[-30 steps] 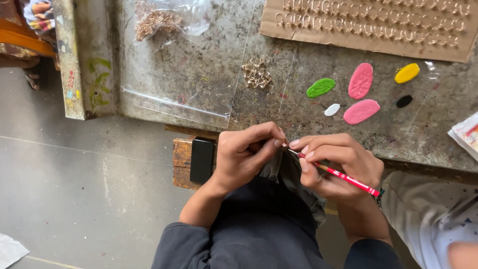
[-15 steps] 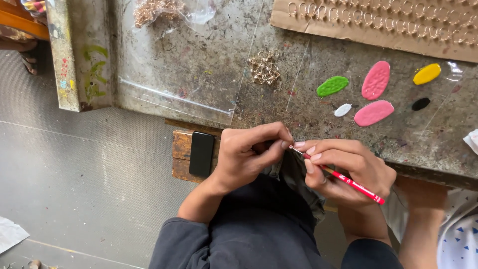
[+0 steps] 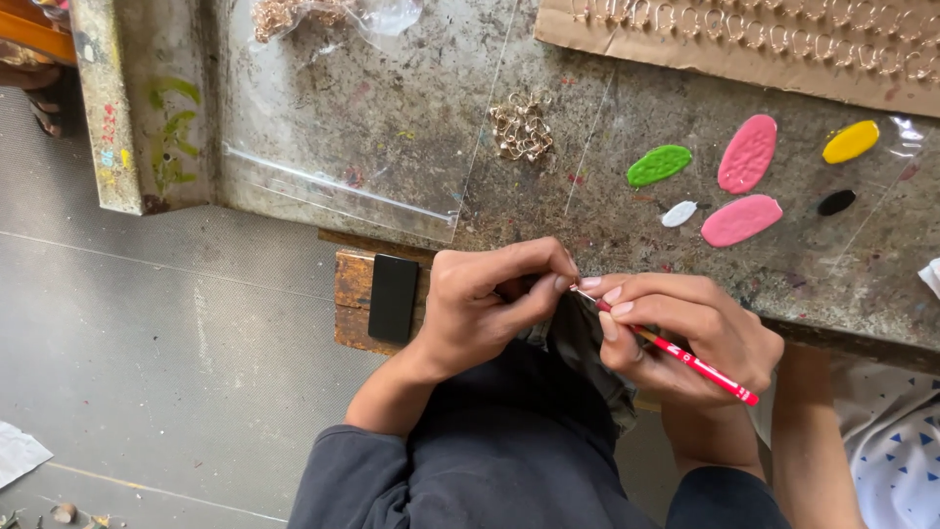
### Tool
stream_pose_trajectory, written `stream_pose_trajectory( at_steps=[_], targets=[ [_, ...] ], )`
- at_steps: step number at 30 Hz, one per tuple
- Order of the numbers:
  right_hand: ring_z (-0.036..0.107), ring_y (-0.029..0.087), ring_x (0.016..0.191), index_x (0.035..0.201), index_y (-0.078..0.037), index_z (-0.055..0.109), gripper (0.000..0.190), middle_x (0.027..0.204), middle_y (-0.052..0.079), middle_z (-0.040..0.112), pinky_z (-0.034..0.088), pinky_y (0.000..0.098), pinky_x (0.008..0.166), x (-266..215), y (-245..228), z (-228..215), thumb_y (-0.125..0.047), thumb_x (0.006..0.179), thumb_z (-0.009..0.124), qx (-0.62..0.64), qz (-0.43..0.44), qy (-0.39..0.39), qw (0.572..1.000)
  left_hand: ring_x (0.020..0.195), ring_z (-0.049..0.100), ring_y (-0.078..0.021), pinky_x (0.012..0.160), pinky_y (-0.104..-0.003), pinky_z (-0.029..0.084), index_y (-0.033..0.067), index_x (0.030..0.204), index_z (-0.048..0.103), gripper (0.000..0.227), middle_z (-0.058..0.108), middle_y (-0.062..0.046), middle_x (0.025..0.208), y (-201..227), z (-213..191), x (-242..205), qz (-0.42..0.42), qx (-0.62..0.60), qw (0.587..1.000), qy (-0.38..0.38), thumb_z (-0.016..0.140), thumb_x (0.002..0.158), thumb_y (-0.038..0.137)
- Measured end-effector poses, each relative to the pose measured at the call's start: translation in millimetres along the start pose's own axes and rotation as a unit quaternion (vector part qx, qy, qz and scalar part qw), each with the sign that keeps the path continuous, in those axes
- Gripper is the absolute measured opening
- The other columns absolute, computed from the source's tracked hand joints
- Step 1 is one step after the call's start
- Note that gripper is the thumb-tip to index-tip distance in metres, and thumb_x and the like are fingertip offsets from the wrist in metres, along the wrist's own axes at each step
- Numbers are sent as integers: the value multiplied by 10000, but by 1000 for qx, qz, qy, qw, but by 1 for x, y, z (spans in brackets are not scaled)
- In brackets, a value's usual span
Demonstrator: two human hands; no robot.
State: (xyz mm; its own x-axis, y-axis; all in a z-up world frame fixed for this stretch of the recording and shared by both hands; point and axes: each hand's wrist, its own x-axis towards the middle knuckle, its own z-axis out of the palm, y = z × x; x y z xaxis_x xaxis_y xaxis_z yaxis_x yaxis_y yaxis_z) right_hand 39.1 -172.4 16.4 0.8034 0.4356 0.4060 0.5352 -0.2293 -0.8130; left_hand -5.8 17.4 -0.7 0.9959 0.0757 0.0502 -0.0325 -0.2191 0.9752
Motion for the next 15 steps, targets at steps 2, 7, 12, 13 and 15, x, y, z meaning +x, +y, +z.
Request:
stream_pose_trajectory(
  at_steps=[2,7,12,13,15],
  targets=[
    [816,263,866,954,-30,623,63,936,163,719,626,258,769,2,-5,1,-43,952,685,-6,10,3,1000,543,476,-34,533,-176,415,87,993,693,66,645,41,783,0,0,0,1,-3,1000,0,677,983,23],
    [810,256,862,951,-27,623,66,939,169,721,628,268,787,4,-10,1,-24,952,689,-12,26,4,1000,545,468,-38,534,-178,407,88,990,690,60,626,40,768,0,0,1,0,-5,1000,-3,671,991,32],
    [811,261,878,962,-31,621,71,952,170,717,635,279,799,3,-12,0,-26,955,691,-11,37,-2,999,545,453,-44,539,-183,399,98,989,688,66,622,45,766,1,-1,1,3,3,1000,-8,666,994,36],
    [811,261,878,962,-31,621,71,952,170,717,635,279,799,4,-12,0,-26,955,691,-11,38,-2,999,545,453,-44,539,-183,399,98,989,688,66,622,45,766,1,-1,1,2,3,1000,-8,666,994,36],
    [812,262,882,966,-36,614,65,953,163,721,632,283,802,4,-13,0,-40,964,679,-21,38,-5,999,541,450,-44,535,-184,398,96,986,686,68,622,43,763,2,-1,2,2,1,1000,-8,667,990,31]
  ],
)
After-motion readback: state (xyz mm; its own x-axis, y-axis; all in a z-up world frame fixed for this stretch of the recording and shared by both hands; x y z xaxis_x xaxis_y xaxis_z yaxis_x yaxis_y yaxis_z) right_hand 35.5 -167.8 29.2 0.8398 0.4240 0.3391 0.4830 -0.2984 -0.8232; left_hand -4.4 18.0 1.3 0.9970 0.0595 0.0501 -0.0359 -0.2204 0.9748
